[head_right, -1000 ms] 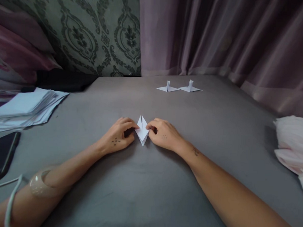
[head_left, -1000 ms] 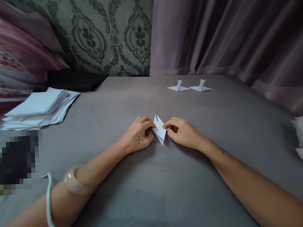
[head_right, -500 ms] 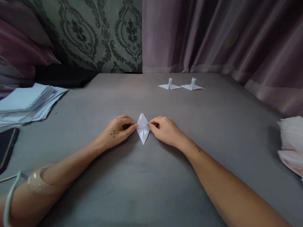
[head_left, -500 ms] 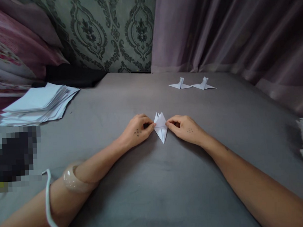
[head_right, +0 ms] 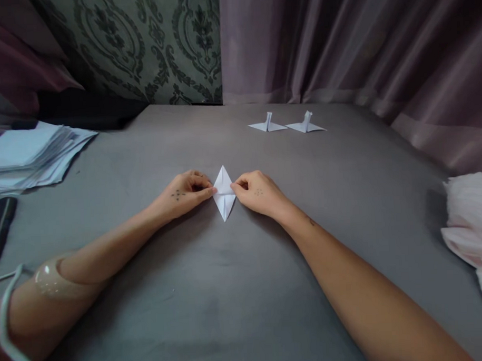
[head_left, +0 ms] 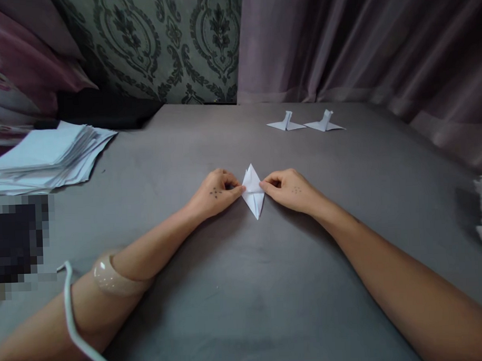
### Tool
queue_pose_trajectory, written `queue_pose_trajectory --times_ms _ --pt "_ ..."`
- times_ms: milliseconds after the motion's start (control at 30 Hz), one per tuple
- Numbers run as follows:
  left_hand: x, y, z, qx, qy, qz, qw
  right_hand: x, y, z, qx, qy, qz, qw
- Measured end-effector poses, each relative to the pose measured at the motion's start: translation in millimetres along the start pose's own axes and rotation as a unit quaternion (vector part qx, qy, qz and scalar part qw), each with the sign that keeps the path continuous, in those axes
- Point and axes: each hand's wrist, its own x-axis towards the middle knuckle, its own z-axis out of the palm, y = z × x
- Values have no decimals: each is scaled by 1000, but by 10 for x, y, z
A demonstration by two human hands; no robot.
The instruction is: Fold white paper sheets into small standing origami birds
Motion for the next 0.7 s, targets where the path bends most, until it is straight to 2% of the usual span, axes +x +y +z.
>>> queue_pose_trajectory --times_ms 233,700 --pt "36 44 -17 -26 -34 -8 999 9 -41 -11 -8 1 21 1000" --pt "37 46 -26 -46 -45 -14 998 -6 -38 -2 -30 8 14 999"
